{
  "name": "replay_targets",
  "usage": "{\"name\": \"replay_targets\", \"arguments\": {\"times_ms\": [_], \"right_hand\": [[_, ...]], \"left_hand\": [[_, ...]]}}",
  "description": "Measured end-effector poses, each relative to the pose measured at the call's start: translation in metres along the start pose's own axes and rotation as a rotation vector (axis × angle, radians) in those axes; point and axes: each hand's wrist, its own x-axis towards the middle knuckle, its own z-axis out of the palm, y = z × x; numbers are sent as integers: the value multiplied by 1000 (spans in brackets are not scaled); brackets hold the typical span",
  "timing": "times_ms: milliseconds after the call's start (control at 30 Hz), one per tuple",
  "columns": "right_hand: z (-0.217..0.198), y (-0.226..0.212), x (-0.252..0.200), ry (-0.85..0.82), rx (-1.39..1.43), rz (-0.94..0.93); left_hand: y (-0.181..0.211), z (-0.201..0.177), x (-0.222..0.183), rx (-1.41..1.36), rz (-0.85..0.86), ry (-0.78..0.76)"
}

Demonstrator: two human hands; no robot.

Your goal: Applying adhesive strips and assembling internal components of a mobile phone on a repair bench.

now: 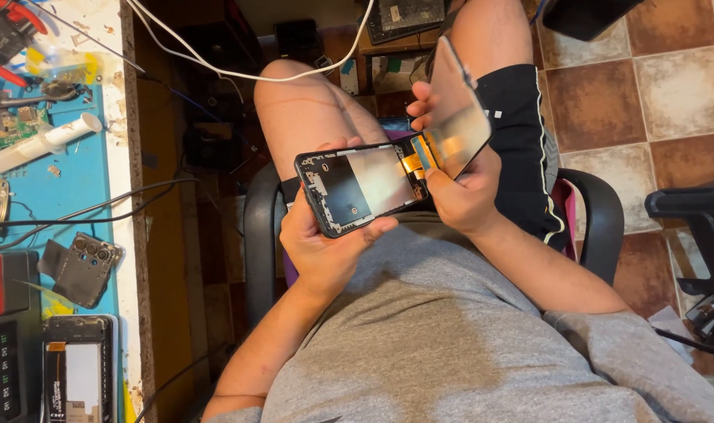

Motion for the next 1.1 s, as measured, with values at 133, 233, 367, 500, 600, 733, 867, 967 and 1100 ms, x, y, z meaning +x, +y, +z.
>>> {"name": "replay_targets", "arguments": {"times_ms": [133,233,367,500,600,733,867,967,1100], "right_hand": [[4,-14,3,-91,-183,-68],[3,-18,4,-137,-307,-124],[-4,-6,-1,-211,-263,-200],[-5,-4,-1,-240,-286,-246],[-3,-9,3,-279,-339,-303],[-3,-15,6,-359,-303,-270],[2,-1,16,-366,-149,-452],[4,-1,17,-402,-178,-452],[8,8,14,-393,-248,-502]], "left_hand": [[-4,-5,-4,91,47,-3],[-2,-4,-2,116,82,-21],[1,-5,1,122,110,-58],[3,-6,0,124,78,-73],[2,-6,0,134,79,-77],[2,-8,-1,128,14,-75],[16,-1,18,-42,97,67],[10,-2,14,-110,58,119],[-20,-9,1,-124,59,141]]}}
